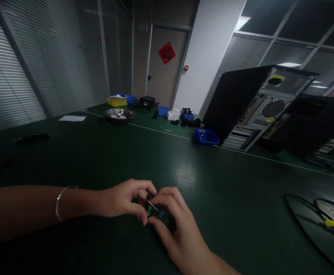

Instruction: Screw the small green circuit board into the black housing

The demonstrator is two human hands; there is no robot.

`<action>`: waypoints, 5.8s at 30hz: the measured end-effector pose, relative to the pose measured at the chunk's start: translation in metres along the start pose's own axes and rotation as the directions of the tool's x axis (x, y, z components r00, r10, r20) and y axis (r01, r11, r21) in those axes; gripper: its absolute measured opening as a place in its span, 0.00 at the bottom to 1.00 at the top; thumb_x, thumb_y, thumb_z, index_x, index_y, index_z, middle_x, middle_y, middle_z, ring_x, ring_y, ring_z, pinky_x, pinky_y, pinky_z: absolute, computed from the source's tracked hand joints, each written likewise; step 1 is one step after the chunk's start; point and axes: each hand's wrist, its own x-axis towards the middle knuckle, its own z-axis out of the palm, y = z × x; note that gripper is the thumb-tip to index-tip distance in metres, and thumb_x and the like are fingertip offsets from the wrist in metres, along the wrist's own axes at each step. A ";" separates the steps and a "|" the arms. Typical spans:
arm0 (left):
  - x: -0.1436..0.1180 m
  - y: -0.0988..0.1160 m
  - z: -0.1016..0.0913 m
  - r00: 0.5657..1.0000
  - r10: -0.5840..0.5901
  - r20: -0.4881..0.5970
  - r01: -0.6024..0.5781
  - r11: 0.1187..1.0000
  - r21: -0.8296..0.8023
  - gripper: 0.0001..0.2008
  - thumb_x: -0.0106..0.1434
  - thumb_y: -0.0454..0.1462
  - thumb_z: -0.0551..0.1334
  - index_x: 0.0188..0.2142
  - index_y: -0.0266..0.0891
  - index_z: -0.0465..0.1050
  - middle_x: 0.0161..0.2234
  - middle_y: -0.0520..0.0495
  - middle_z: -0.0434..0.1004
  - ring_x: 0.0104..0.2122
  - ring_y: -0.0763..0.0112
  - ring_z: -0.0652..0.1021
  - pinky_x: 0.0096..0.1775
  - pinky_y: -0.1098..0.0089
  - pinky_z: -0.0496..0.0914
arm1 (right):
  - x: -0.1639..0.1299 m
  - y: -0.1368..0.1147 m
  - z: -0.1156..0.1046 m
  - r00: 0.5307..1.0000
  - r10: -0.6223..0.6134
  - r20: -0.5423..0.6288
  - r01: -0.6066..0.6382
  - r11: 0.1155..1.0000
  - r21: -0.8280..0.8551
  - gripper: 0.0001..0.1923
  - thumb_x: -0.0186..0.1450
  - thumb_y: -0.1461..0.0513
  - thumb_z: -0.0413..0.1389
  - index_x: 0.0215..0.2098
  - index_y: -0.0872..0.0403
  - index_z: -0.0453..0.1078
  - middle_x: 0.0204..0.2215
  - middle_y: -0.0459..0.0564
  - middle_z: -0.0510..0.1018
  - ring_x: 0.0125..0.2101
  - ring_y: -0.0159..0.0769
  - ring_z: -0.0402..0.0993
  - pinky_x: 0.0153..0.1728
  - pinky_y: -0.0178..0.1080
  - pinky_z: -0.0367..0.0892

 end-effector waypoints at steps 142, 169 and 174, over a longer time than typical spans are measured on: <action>-0.001 0.007 0.003 0.996 0.079 -0.032 -0.078 0.996 0.040 0.10 0.68 0.39 0.52 0.43 0.35 0.64 0.34 0.44 0.76 0.29 0.73 0.72 0.34 0.69 0.65 | 0.001 0.010 -0.004 0.994 0.073 -0.076 -0.075 0.997 -0.031 0.06 0.67 0.66 0.52 0.41 0.50 0.66 0.36 0.47 0.72 0.37 0.35 0.70 0.36 0.36 0.66; 0.005 0.000 -0.007 0.952 0.111 -0.286 -0.134 0.989 -0.062 0.14 0.60 0.35 0.65 0.46 0.37 0.75 0.35 0.47 0.79 0.33 0.74 0.77 0.41 0.69 0.71 | -0.001 0.019 -0.013 0.991 0.118 -0.061 -0.122 0.990 -0.068 0.06 0.69 0.63 0.50 0.43 0.51 0.66 0.33 0.47 0.74 0.31 0.32 0.72 0.31 0.34 0.69; 0.005 0.001 -0.006 0.942 0.103 -0.319 -0.119 0.992 -0.033 0.14 0.59 0.34 0.65 0.45 0.37 0.76 0.34 0.48 0.78 0.32 0.75 0.76 0.40 0.70 0.70 | 0.000 0.018 -0.012 0.995 0.071 -0.073 -0.077 0.994 -0.082 0.05 0.68 0.64 0.51 0.39 0.52 0.68 0.32 0.48 0.74 0.32 0.35 0.72 0.32 0.36 0.68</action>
